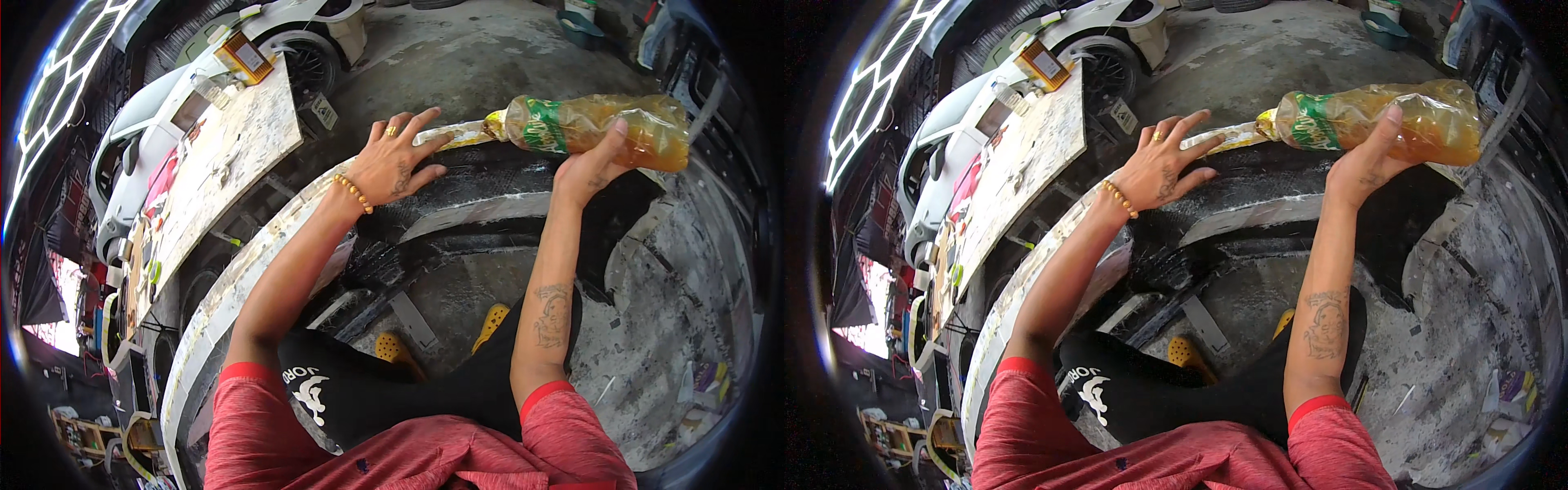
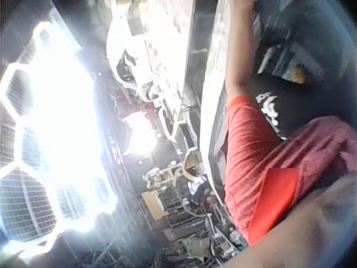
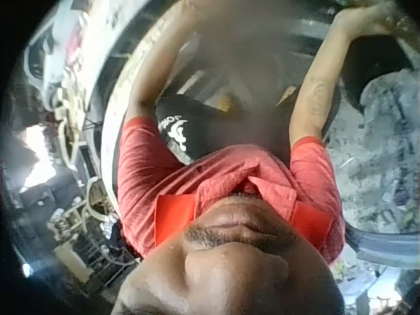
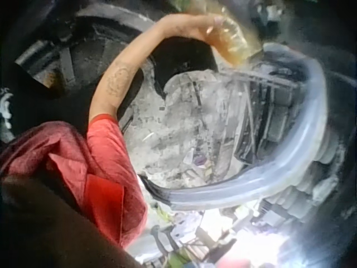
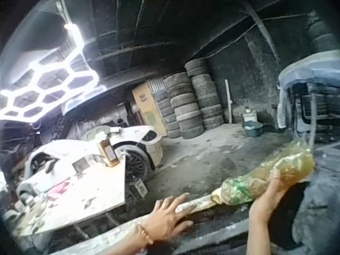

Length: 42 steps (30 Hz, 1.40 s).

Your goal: Apply adhesive or resin and measure a car bumper for repair.

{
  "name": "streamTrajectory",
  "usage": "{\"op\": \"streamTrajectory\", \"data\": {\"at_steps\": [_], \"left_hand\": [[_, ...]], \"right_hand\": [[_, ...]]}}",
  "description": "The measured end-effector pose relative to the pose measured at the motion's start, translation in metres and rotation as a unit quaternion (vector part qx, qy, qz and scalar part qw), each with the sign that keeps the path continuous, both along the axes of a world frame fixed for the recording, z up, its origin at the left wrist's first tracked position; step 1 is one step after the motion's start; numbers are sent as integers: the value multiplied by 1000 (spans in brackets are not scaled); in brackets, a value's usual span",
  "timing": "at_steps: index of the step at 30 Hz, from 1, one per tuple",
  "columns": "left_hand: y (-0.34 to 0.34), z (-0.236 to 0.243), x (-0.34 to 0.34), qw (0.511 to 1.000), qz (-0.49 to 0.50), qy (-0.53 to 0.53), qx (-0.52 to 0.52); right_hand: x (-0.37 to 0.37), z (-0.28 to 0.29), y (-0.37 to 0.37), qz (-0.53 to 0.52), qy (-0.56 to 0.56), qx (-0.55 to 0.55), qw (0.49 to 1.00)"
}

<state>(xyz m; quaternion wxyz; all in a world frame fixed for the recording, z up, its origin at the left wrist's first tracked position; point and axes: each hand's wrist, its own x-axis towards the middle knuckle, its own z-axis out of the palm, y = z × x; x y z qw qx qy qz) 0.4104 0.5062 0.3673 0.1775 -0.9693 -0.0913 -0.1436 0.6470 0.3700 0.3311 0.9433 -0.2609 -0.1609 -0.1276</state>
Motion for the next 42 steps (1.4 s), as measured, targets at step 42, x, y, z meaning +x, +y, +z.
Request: {"op": "streamTrajectory", "data": {"at_steps": [42], "left_hand": [[3,2,15,998,-49,-28,-18]], "right_hand": [[-10,6,-5,17,5,2,1000]]}}
